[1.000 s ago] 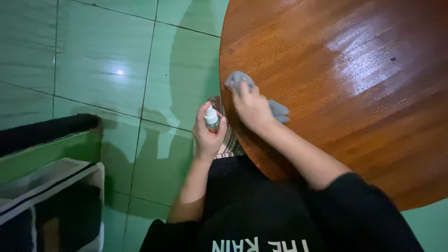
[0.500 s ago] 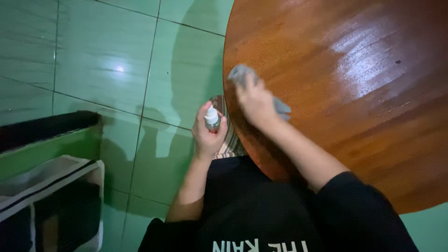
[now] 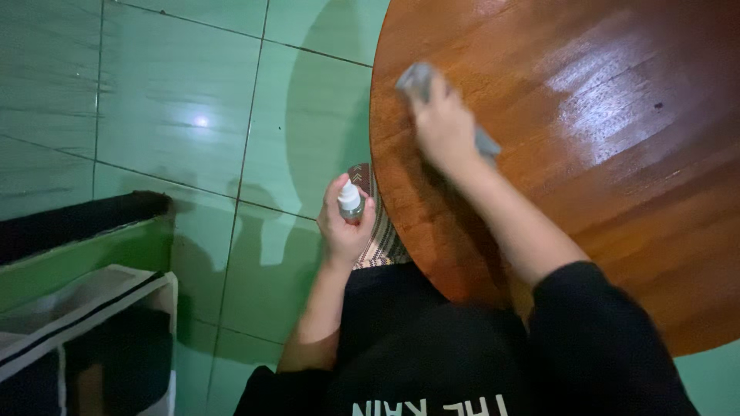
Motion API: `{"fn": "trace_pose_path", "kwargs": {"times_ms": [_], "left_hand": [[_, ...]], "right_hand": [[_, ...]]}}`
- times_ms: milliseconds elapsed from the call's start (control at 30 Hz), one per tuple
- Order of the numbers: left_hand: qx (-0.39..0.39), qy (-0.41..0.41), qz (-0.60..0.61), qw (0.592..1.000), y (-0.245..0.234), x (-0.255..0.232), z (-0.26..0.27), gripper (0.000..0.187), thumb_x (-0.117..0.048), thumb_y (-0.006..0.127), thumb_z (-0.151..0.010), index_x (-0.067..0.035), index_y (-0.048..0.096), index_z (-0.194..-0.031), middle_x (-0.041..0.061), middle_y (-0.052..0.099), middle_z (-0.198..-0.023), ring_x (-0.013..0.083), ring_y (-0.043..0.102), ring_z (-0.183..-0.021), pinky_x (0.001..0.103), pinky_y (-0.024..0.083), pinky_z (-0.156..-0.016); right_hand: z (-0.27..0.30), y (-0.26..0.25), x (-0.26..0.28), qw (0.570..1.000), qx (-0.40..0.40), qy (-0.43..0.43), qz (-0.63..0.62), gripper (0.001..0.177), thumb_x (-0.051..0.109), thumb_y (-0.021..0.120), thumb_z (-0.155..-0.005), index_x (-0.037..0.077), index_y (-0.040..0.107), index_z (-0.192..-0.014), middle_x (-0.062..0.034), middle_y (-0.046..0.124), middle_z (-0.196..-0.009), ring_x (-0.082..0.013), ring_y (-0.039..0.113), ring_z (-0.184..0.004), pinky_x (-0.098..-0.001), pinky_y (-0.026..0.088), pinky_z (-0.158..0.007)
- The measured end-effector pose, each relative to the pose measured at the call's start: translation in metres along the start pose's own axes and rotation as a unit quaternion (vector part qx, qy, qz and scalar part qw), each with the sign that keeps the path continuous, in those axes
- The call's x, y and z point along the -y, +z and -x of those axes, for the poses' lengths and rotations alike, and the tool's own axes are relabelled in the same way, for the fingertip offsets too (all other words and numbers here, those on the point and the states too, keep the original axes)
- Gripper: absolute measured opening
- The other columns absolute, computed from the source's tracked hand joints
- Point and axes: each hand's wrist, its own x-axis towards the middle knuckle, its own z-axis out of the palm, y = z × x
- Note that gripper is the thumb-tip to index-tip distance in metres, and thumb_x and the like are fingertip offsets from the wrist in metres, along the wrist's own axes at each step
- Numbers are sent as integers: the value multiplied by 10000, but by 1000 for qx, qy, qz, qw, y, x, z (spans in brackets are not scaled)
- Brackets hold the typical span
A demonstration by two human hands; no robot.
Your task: The person cleans a round wooden table by spraying a cleaning solution from a bottle and wiping the surface with a cloth. They move around the table to clean different sections.
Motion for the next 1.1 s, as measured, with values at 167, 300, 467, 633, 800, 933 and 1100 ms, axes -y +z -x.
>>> {"fn": "trace_pose_path", "kwargs": {"times_ms": [167, 300, 467, 633, 800, 933, 1100], "left_hand": [[5, -7, -19, 1000, 6, -3, -2, 627, -16, 748, -927, -114, 443, -1466, 69, 697, -992, 160, 709, -887, 307, 597, -783], [18, -23, 29, 999, 18, -2, -14, 606, -9, 743, -940, -111, 448, -1459, 69, 697, -1000, 152, 718, -877, 290, 617, -758], [9, 13, -3, 1000, 17, -8, -21, 595, -2, 745, -932, -94, 458, -1445, 77, 692, -1008, 166, 710, -897, 310, 604, -801], [9, 6, -11, 1000, 29, -10, -30, 593, -8, 752, -918, -89, 471, -1434, 79, 699, -974, 176, 709, -862, 319, 597, -782], [12, 34, -30, 999, 37, -10, -41, 598, -22, 742, -927, -92, 449, -1443, 73, 704, -976, 181, 717, -857, 320, 598, -774], [18, 14, -29, 999, 37, -14, -37, 591, -23, 746, -922, -88, 458, -1435, 73, 698, -955, 172, 710, -831, 314, 598, -759], [18, 17, -11, 1000, 44, -20, -38, 592, -12, 741, -921, -92, 453, -1432, 62, 699, -951, 155, 714, -839, 305, 600, -748]], "right_hand": [[-56, 25, 30, 996, -2, 71, 53, 553, 96, 614, -897, -2, 570, -1439, -192, 556, -1181, -318, 635, -840, -359, 573, -524], [-26, 7, 55, 999, -31, -7, 4, 522, 122, 615, -863, 41, 591, -1378, -157, 570, -1158, -298, 630, -785, -331, 555, -471], [-50, 14, 7, 997, -47, 56, 30, 473, 117, 601, -918, 65, 619, -1388, -104, 548, -1063, -284, 627, -792, -351, 561, -498], [-88, 34, 23, 993, -51, 31, 104, 344, 110, 582, -914, -26, 610, -1229, -160, 554, -1150, -308, 642, -944, -381, 586, -623], [-28, 14, 20, 999, 4, 41, 8, 502, 115, 597, -826, 121, 622, -1327, -151, 591, -1167, -339, 645, -754, -389, 559, -415], [-67, 33, -23, 982, -25, 170, -80, 439, 162, 587, -941, 66, 624, -1368, -188, 585, -1100, -343, 648, -763, -417, 570, -529], [-87, 52, 21, 993, -35, 85, 68, 439, 107, 615, -936, -12, 607, -1359, -171, 569, -1229, -310, 662, -873, -365, 584, -590]]}}
